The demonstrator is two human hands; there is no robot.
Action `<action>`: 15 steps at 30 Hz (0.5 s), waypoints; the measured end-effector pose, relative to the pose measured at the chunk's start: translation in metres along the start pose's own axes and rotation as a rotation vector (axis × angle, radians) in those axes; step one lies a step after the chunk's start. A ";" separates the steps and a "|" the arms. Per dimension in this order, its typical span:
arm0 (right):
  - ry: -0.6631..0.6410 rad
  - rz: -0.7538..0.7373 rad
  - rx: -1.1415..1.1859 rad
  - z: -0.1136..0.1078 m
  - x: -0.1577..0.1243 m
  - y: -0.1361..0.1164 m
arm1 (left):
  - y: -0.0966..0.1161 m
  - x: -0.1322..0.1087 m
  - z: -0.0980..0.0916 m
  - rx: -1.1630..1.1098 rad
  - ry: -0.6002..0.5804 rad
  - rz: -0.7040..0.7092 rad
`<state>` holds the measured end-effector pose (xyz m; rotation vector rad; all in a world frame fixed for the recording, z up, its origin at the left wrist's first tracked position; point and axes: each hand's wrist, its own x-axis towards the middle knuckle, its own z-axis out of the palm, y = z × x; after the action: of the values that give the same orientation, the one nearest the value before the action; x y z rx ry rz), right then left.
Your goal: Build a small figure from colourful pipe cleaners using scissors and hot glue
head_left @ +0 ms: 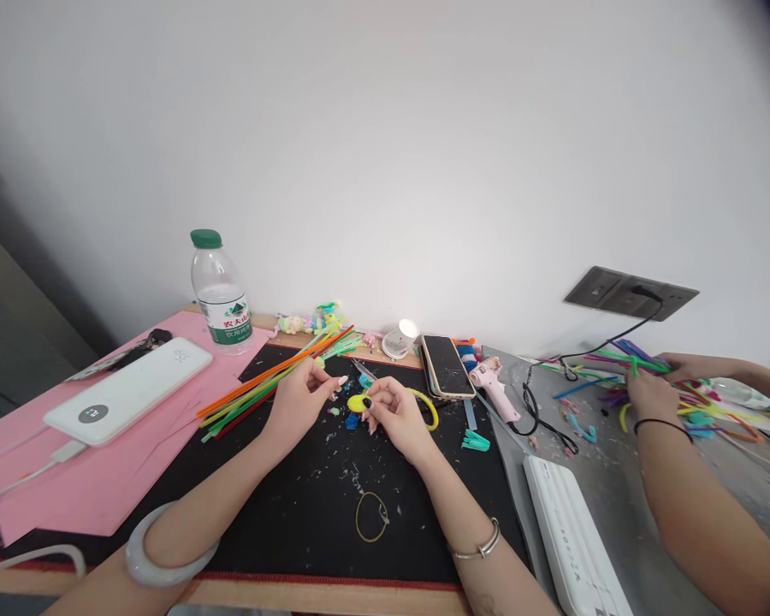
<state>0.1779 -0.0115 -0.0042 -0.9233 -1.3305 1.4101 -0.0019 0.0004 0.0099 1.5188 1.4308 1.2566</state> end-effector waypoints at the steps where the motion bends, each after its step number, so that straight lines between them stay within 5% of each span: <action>1: 0.000 0.002 -0.001 0.000 0.000 0.000 | 0.000 0.000 0.000 -0.002 0.000 -0.001; 15: 0.002 0.003 -0.003 -0.001 -0.001 0.001 | -0.002 0.002 0.001 -0.017 0.036 0.028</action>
<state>0.1785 -0.0121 -0.0049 -0.9286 -1.3301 1.4096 -0.0014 0.0025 0.0076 1.5165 1.4224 1.3155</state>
